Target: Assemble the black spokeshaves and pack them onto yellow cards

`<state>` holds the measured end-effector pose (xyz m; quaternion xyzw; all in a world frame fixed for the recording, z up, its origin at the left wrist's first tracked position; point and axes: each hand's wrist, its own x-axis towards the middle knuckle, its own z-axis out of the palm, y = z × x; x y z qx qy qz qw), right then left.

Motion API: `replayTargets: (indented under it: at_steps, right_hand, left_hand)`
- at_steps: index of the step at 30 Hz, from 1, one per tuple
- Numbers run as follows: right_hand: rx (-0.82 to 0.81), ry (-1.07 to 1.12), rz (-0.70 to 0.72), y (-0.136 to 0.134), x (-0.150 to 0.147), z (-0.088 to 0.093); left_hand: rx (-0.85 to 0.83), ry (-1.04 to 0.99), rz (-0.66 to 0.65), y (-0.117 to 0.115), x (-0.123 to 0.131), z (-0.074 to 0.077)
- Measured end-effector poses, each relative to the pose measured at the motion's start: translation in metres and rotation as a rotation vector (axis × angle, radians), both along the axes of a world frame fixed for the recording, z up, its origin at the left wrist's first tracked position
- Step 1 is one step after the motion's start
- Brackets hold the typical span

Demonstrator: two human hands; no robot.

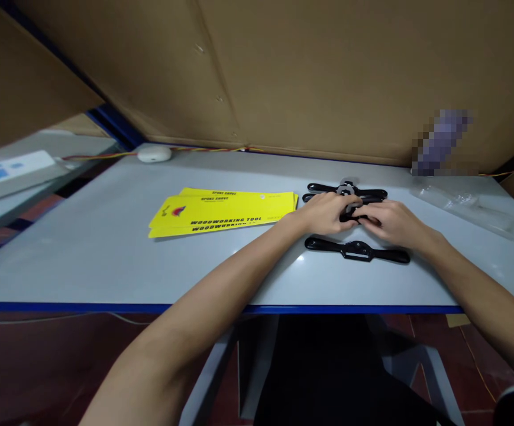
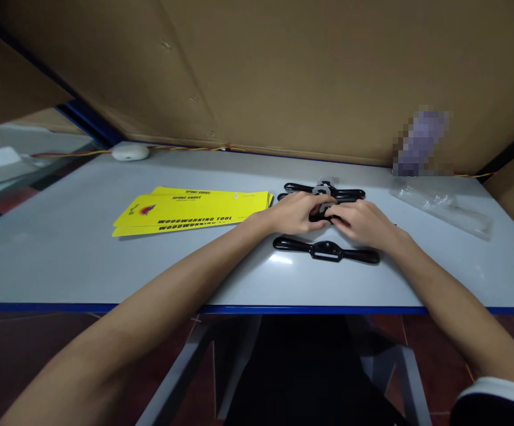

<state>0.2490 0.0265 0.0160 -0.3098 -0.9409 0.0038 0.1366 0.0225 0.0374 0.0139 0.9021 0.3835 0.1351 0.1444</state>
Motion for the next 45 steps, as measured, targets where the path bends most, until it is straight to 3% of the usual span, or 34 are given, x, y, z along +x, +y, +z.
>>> replayTargets:
  at_steps: [8, 15, 36, 41, 45]
  right_hand:
    - [0.041, 0.046, -0.013, 0.009, 0.008, -0.005]
    - [0.108, 0.065, -0.115, 0.008, 0.001, -0.012]
    - [0.113, 0.016, -0.185, -0.002, -0.018, -0.014]
    - [0.052, 0.09, -0.203, -0.001, -0.008, -0.004]
    - [-0.06, 0.113, -0.405, 0.001, 0.012, 0.014]
  left_hand:
    - [-0.033, -0.05, -0.088, 0.003, -0.004, 0.004]
    - [-0.017, -0.034, -0.064, 0.002, -0.003, 0.003]
    - [0.022, 0.068, -0.015, 0.004, -0.008, 0.011]
    - [0.034, 0.082, -0.008, 0.005, -0.012, 0.011]
    - [0.05, 0.156, 0.102, 0.007, -0.02, 0.016]
